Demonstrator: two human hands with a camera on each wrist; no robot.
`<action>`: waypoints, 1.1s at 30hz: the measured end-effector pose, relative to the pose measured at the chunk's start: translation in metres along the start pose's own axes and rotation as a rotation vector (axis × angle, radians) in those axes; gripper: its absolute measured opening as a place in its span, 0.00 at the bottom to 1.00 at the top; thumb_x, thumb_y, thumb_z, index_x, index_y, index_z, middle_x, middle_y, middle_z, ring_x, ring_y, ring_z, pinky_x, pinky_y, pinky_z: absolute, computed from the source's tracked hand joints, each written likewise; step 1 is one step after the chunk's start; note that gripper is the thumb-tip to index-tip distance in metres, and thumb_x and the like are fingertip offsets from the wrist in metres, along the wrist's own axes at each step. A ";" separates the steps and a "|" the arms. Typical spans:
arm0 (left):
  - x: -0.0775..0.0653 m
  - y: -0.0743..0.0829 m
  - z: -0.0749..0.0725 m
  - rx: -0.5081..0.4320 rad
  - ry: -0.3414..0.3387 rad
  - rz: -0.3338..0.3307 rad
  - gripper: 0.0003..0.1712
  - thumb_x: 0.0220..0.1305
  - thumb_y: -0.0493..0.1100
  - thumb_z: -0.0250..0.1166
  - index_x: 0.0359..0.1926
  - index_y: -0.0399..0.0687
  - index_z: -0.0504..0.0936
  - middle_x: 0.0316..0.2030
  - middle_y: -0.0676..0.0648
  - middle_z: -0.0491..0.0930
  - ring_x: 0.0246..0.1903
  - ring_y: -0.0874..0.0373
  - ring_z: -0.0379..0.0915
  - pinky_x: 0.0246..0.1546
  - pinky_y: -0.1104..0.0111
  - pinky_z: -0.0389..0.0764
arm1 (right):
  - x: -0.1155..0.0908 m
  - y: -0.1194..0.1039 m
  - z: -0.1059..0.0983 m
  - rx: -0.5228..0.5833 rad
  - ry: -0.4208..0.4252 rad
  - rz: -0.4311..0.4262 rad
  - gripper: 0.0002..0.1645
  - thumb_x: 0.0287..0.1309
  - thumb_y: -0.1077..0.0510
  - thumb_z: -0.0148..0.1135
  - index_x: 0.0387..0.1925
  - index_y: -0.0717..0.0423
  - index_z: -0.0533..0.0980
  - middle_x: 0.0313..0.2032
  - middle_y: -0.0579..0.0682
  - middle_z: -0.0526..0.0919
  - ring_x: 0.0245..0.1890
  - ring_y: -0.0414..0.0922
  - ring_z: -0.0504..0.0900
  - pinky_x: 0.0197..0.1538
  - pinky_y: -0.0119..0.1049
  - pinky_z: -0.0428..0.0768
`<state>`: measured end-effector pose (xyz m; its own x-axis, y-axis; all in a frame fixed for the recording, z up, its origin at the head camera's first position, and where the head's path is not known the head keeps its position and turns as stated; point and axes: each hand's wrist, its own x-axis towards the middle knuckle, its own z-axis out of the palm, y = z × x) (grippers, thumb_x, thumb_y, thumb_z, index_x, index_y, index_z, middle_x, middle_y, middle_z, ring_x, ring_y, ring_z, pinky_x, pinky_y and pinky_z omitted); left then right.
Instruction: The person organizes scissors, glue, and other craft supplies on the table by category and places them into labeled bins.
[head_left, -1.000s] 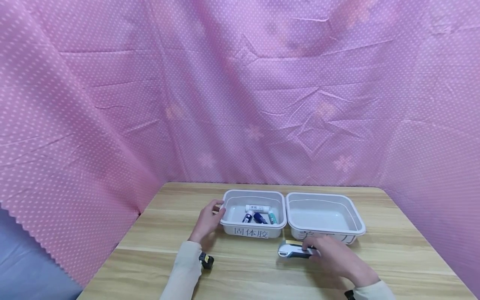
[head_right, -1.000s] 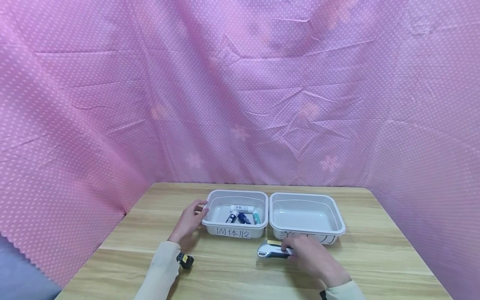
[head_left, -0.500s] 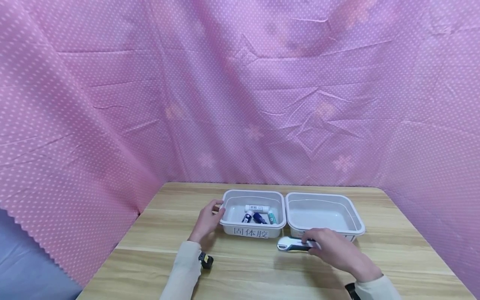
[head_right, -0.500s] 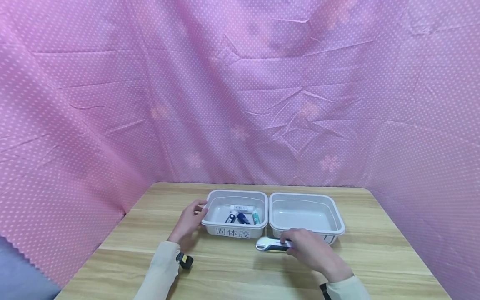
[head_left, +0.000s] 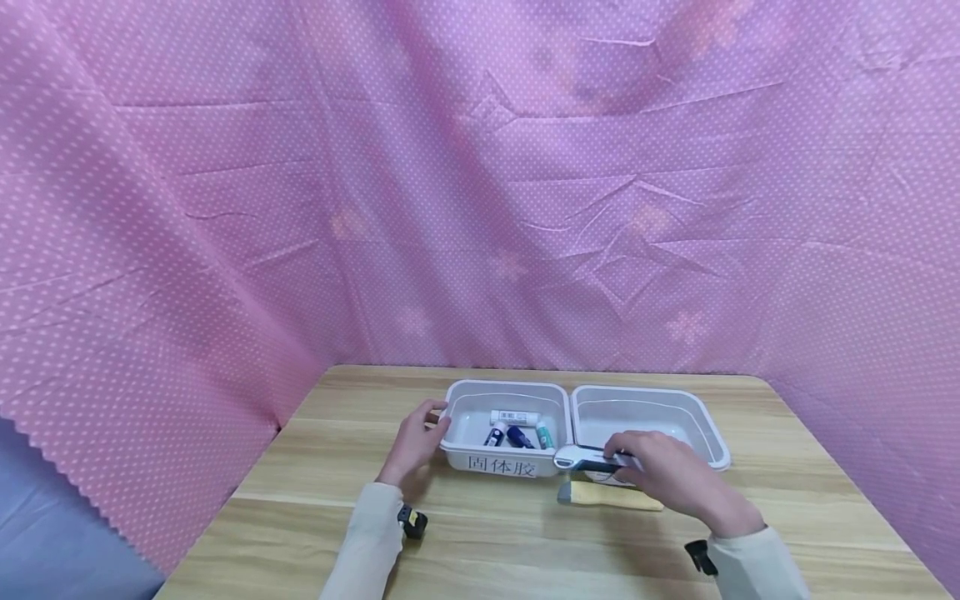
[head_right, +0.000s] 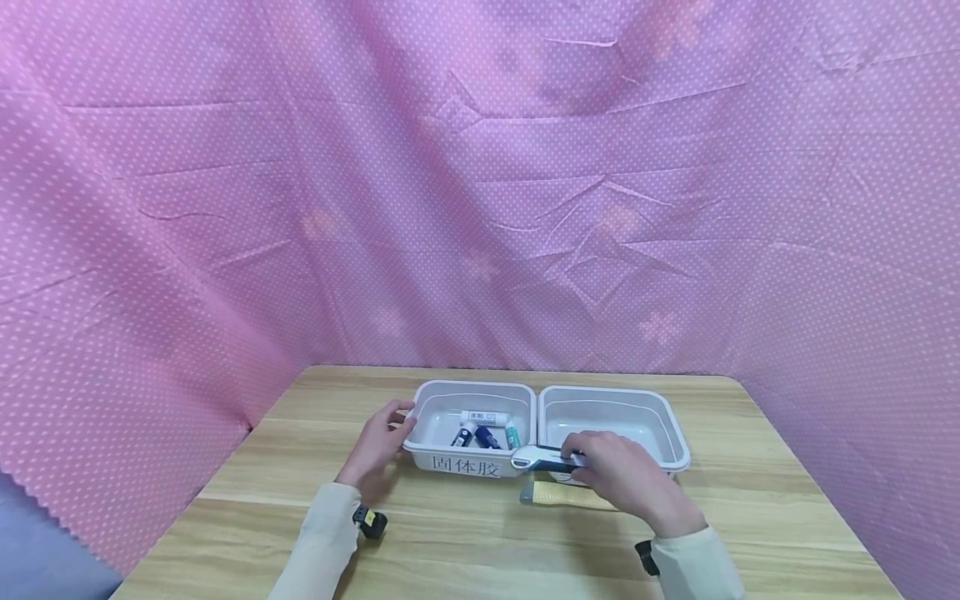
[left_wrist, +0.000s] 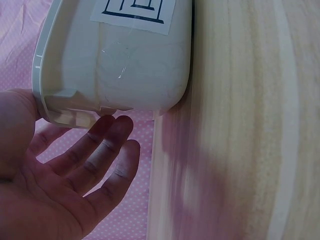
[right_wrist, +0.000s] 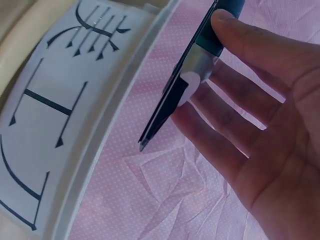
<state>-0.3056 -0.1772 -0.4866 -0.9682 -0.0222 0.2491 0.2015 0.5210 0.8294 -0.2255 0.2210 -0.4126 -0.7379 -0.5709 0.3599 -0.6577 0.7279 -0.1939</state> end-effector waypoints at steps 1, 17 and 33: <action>0.000 0.000 0.000 -0.001 -0.002 -0.005 0.22 0.74 0.40 0.61 0.64 0.39 0.76 0.47 0.36 0.81 0.40 0.49 0.81 0.41 0.60 0.86 | 0.001 0.001 -0.001 0.008 0.003 0.006 0.14 0.54 0.62 0.75 0.40 0.43 0.83 0.36 0.36 0.85 0.34 0.34 0.80 0.37 0.38 0.81; 0.000 0.000 0.000 -0.002 -0.009 -0.007 0.22 0.74 0.42 0.61 0.65 0.40 0.76 0.48 0.36 0.81 0.40 0.50 0.81 0.41 0.60 0.86 | 0.009 0.010 -0.009 0.015 0.119 0.038 0.16 0.50 0.65 0.76 0.41 0.47 0.84 0.38 0.44 0.89 0.36 0.42 0.85 0.39 0.42 0.84; 0.001 0.001 -0.001 0.007 -0.003 -0.002 0.22 0.73 0.41 0.61 0.64 0.39 0.76 0.48 0.35 0.82 0.40 0.48 0.82 0.42 0.59 0.87 | 0.008 0.035 -0.002 0.029 0.185 0.096 0.15 0.50 0.67 0.76 0.39 0.51 0.84 0.38 0.47 0.89 0.39 0.48 0.87 0.43 0.50 0.85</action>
<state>-0.3067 -0.1775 -0.4855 -0.9690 -0.0208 0.2463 0.1987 0.5270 0.8263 -0.2543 0.2423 -0.4150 -0.7588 -0.4183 0.4992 -0.5920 0.7626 -0.2608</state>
